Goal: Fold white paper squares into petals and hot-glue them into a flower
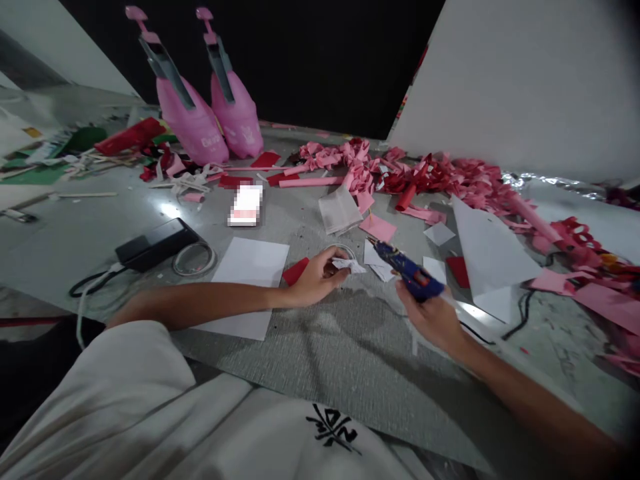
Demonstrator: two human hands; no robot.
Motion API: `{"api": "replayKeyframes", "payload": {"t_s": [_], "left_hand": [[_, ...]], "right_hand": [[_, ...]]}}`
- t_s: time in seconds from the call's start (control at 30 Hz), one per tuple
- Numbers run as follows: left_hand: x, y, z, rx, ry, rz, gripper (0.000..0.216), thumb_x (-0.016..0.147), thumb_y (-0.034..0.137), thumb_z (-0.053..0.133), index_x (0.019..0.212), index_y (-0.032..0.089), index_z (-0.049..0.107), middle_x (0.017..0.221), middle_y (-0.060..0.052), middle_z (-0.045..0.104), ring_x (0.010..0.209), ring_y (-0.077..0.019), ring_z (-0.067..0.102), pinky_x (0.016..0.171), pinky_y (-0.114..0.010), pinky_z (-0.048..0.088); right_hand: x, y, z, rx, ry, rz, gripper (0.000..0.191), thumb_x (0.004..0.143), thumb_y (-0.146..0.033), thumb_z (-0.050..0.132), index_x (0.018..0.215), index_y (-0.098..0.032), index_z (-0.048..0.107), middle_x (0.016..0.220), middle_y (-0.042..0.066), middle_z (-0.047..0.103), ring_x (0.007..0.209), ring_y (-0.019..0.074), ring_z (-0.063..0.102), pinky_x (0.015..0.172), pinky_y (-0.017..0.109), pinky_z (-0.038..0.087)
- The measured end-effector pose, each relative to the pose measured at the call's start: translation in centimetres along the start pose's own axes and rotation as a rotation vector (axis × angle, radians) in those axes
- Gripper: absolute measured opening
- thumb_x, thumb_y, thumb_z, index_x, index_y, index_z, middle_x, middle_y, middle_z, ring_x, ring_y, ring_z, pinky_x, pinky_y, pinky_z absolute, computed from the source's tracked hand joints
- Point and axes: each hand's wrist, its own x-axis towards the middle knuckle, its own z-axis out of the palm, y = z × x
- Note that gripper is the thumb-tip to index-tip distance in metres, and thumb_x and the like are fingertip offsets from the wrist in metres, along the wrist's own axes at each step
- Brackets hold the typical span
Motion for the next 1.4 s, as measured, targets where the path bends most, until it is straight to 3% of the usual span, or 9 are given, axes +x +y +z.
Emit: {"api": "replayKeyframes", "payload": {"t_s": [0.2,0.43,0.67,0.9,1.07,1.3,1.4], "left_hand": [[-0.1,-0.1,-0.1,0.023,0.045,-0.019,0.044,0.090,0.047,0.074,0.118,0.021,0.053,0.067,0.006,0.056,0.051,-0.0087,0.053,0.050,-0.020,0.043],[-0.2,0.0,0.0,0.056,0.027,-0.041,0.039,0.090,0.049,0.074,0.110,0.019,0.060,0.066,0.003,0.059,0.051,-0.0094,0.054,0.046,-0.019,0.042],[-0.2,-0.2,0.0,0.072,0.039,-0.029,0.036,0.092,0.049,0.071,0.110,0.019,0.061,0.067,0.002,0.061,0.052,-0.0107,0.057,0.049,-0.021,0.045],[-0.2,-0.2,0.0,0.109,0.053,-0.029,0.031,0.093,0.045,0.070,0.107,0.020,0.061,0.065,0.003,0.060,0.051,-0.0119,0.058,0.048,-0.022,0.043],[-0.2,-0.2,0.0,0.196,0.087,-0.016,0.027,0.093,0.042,0.069,0.107,0.020,0.062,0.063,0.003,0.060,0.049,-0.0120,0.057,0.048,-0.023,0.041],[-0.2,-0.1,-0.1,0.198,0.053,-0.014,0.027,0.094,0.044,0.068,0.105,0.020,0.062,0.063,0.003,0.061,0.052,-0.0128,0.058,0.049,-0.023,0.041],[-0.2,-0.2,0.0,0.186,0.054,-0.017,0.027,0.094,0.043,0.068,0.105,0.019,0.062,0.063,0.003,0.060,0.051,-0.0119,0.057,0.049,-0.022,0.040]], "right_hand": [[-2.7,0.1,1.7,0.157,-0.006,-0.027,0.026,0.096,-0.043,0.057,0.106,-0.019,0.063,0.065,-0.001,0.067,0.047,0.0148,0.058,0.051,0.027,0.046],[-3.0,0.5,1.9,0.197,-0.059,-0.073,0.032,0.097,-0.051,0.058,0.100,-0.020,0.065,0.061,-0.003,0.062,0.046,0.0125,0.053,0.051,0.026,0.044],[-3.0,1.2,2.8,0.081,-0.057,-0.009,0.038,0.102,-0.054,0.049,0.087,-0.023,0.063,0.068,0.001,0.065,0.053,0.0158,0.060,0.052,0.027,0.046],[-2.6,1.1,3.0,0.036,0.031,-0.076,0.042,0.103,-0.055,0.046,0.080,-0.025,0.064,0.067,0.003,0.068,0.054,0.0193,0.063,0.053,0.030,0.049],[-2.5,1.3,3.0,0.026,0.014,-0.096,0.042,0.102,-0.055,0.046,0.079,-0.026,0.067,0.068,0.003,0.070,0.055,0.0208,0.066,0.057,0.032,0.054],[-2.6,1.1,2.7,0.079,-0.008,0.118,0.043,0.095,-0.058,0.054,0.088,-0.021,0.073,0.077,0.008,0.076,0.073,0.0289,0.074,0.066,0.035,0.057],[-2.5,0.9,2.5,0.158,-0.027,0.164,0.041,0.093,-0.058,0.057,0.083,-0.020,0.072,0.069,0.006,0.072,0.065,0.0260,0.070,0.062,0.034,0.054]]}}
